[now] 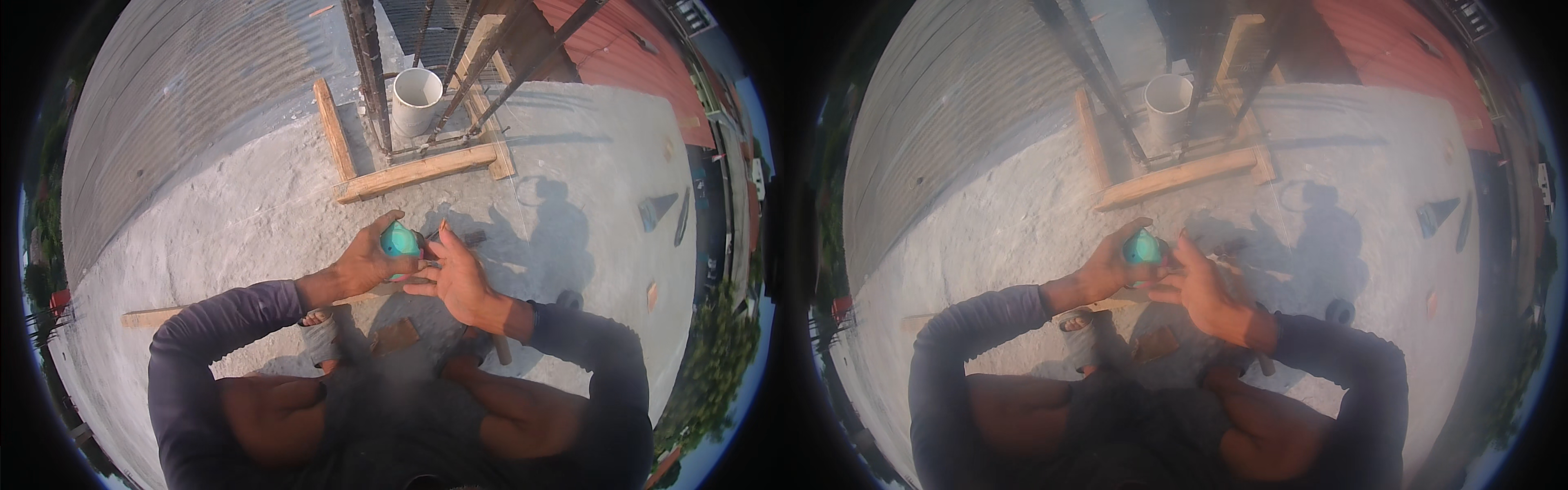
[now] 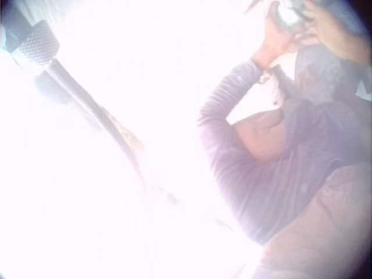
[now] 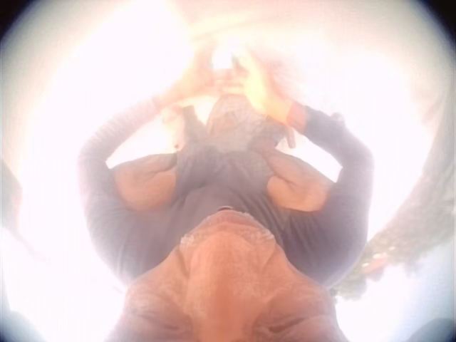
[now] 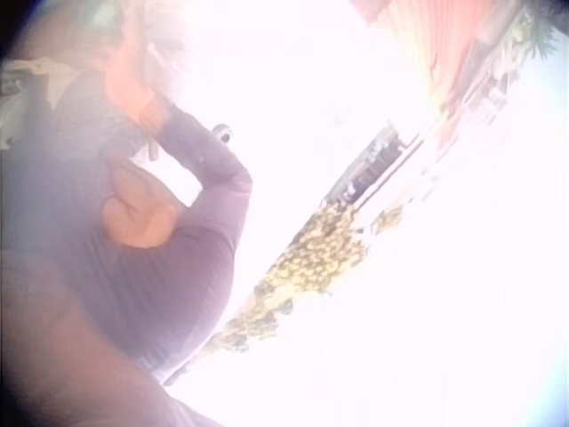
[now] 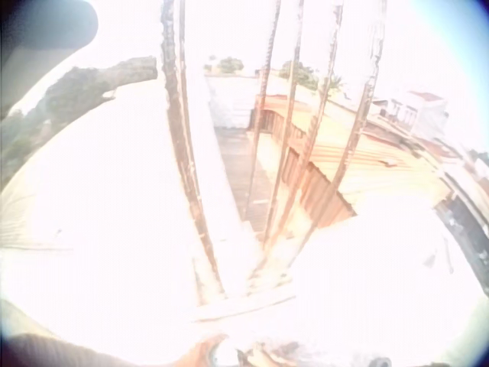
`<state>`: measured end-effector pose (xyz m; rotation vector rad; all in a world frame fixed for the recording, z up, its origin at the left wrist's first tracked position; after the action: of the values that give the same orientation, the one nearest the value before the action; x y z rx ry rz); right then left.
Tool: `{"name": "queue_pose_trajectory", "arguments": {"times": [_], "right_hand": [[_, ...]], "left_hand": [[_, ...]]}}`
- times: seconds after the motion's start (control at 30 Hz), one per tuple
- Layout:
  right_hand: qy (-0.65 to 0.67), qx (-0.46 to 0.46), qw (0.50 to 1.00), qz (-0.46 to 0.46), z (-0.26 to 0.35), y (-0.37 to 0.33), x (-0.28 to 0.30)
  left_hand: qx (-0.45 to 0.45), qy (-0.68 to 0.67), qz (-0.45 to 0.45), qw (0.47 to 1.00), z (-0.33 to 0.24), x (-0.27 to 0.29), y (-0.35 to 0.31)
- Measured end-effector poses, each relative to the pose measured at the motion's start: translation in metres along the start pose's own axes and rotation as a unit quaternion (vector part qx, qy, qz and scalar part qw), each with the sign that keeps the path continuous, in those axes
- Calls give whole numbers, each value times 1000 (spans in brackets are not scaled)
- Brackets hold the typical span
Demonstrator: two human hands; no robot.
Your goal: The person assembles a small wooden frame around vertical steel bars on a concrete rooftop. They measure the frame with a tape measure, hammer nails into the wood, and adjust the frame position multiple times.
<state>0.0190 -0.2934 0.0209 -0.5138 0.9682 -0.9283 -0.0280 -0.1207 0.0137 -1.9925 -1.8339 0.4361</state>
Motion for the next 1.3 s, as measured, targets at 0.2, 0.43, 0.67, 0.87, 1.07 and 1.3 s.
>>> {"name": "queue_pose_trajectory", "arguments": {"times": [0.2,0.43,0.67,0.87,1.07,1.3], "right_hand": [[-14,-6,1000,8,15,30,24],[-37,-18,998,40,26,39,15],[-100,111,989,-14,103,43,48],[-61,209,975,-52,185,50,110],[-110,235,963,-69,193,69,150],[-163,221,954,-116,176,61,171]], "left_hand": [[82,-133,84,984,-8,15,-12],[125,-85,141,978,-22,14,-9],[146,127,124,973,-17,92,-26],[197,93,66,974,-5,192,-55],[164,83,20,983,16,226,-56],[191,81,39,977,20,228,-36]]}}
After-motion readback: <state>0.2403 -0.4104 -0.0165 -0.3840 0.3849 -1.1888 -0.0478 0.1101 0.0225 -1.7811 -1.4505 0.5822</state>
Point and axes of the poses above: each hand's wrist, its own y-axis towards the middle knuckle, its own x-axis out of the back of the hand, z = x × y, the point moved 3 cm from there along y, towards the middle knuckle
